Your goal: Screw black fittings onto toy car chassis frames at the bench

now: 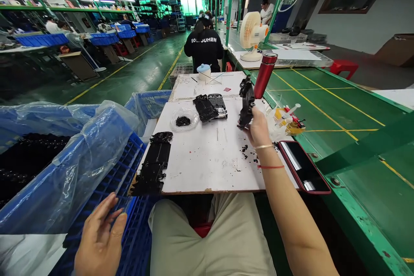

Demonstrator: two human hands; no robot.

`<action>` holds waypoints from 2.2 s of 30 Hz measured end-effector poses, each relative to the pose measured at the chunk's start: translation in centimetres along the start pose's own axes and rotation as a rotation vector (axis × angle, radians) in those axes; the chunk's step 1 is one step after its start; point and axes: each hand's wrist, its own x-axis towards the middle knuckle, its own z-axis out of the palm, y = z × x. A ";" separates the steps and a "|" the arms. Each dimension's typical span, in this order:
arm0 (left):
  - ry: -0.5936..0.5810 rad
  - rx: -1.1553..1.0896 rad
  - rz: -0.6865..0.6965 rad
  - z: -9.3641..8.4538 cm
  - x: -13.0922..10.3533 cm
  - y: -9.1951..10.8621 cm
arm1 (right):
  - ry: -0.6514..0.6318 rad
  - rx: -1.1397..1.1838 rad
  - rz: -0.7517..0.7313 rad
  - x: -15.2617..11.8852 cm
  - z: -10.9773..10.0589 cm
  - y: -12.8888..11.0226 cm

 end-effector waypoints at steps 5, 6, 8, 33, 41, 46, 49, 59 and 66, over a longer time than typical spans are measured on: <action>-0.306 -0.301 -0.112 4.6 -3.6 2.2 | -0.194 0.643 0.260 -9.3 -1.9 -2.1; -0.390 -0.351 -0.139 5.7 -4.3 2.7 | -0.208 0.705 0.347 -11.3 -2.0 -1.9; -0.570 -0.455 -0.205 7.8 -5.4 3.6 | -0.260 0.764 0.490 -15.0 -2.2 -1.2; -0.800 -1.101 -0.959 12.4 -8.0 5.6 | -0.362 -0.156 0.113 -12.1 -9.0 3.2; -0.460 -1.155 -1.108 12.4 -7.7 4.0 | 0.510 -0.110 -0.050 2.3 -13.5 7.0; -0.413 -1.198 -1.123 12.8 -7.6 3.9 | 0.322 -0.536 0.024 4.8 -12.9 7.5; -0.437 -1.223 -1.132 13.0 -7.7 3.8 | 0.208 -0.660 0.027 5.4 -12.5 7.0; -0.719 -1.410 -1.148 13.2 -7.9 4.9 | 0.151 -0.691 0.060 5.7 -11.9 6.1; -0.785 -1.475 -1.140 13.2 -7.2 5.2 | 0.263 -0.690 -0.063 5.9 -11.4 6.6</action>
